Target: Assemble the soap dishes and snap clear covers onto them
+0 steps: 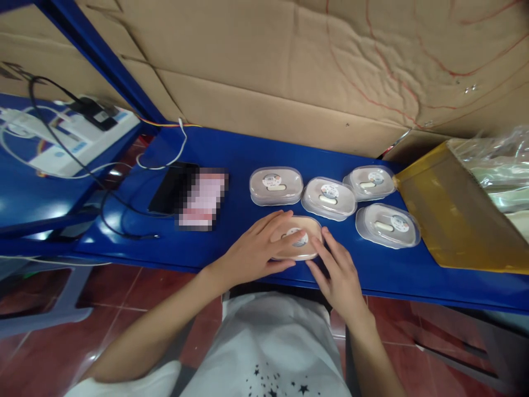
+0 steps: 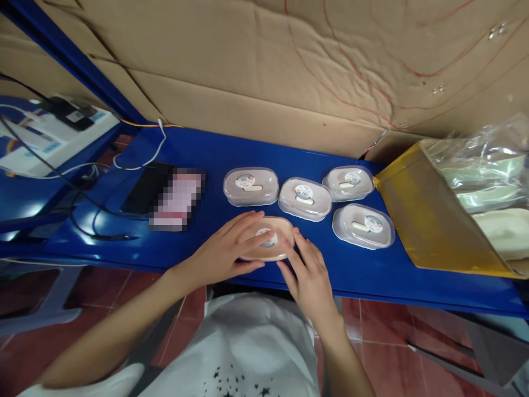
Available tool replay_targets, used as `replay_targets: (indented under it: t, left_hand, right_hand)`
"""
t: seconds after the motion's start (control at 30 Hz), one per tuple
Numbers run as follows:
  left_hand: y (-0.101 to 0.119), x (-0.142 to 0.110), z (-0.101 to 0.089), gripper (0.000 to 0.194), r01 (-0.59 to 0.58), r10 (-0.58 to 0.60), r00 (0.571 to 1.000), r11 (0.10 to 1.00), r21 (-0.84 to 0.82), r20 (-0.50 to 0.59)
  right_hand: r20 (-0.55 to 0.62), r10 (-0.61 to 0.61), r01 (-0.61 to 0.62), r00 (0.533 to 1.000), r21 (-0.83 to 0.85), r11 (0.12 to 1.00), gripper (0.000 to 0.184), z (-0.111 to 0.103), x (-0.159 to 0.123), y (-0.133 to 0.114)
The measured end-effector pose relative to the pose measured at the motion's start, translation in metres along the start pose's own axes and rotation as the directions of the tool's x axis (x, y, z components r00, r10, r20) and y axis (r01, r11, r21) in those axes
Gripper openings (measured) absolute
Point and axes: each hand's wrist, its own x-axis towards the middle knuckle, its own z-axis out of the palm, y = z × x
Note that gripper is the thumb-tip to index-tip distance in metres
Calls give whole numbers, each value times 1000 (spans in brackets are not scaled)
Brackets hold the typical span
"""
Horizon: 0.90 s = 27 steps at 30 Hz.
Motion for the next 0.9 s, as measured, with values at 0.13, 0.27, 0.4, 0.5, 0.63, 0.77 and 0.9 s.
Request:
replay_targets:
  t: [0.13, 0.27, 0.4, 0.5, 0.63, 0.77, 0.9]
  left_hand:
    - [-2, 7, -10, 65, 22, -21, 999, 999, -47, 26]
    - [-3, 10, -15, 63, 17, -15, 999, 998, -60, 29]
    - [-6, 11, -12, 64, 50, -47, 998, 996, -71, 39]
    - [-10, 12, -12, 68, 64, -61, 997, 993, -97, 42]
    - [-11, 17, -18, 68, 107, -97, 993, 977, -182, 63]
    - [-7, 24, -29, 69, 191, -168, 980, 934, -301, 103]
    - [-5, 29, -36, 71, 223, -180, 972, 912, -345, 153]
  right_hand:
    - [27, 10, -10, 1000, 8, 1000, 76, -2, 3, 1]
    - [52, 25, -25, 998, 4, 1000, 77, -2, 2, 1]
    - [54, 40, -41, 998, 17, 999, 78, -2, 2, 0]
    - [47, 41, -42, 998, 21, 999, 78, -2, 3, -1]
    - [32, 63, -64, 998, 37, 997, 79, -3, 3, -2]
    - [5, 69, -69, 998, 74, 995, 80, -2, 0, 0]
    - [3, 83, -83, 997, 93, 992, 77, -1, -3, 3]
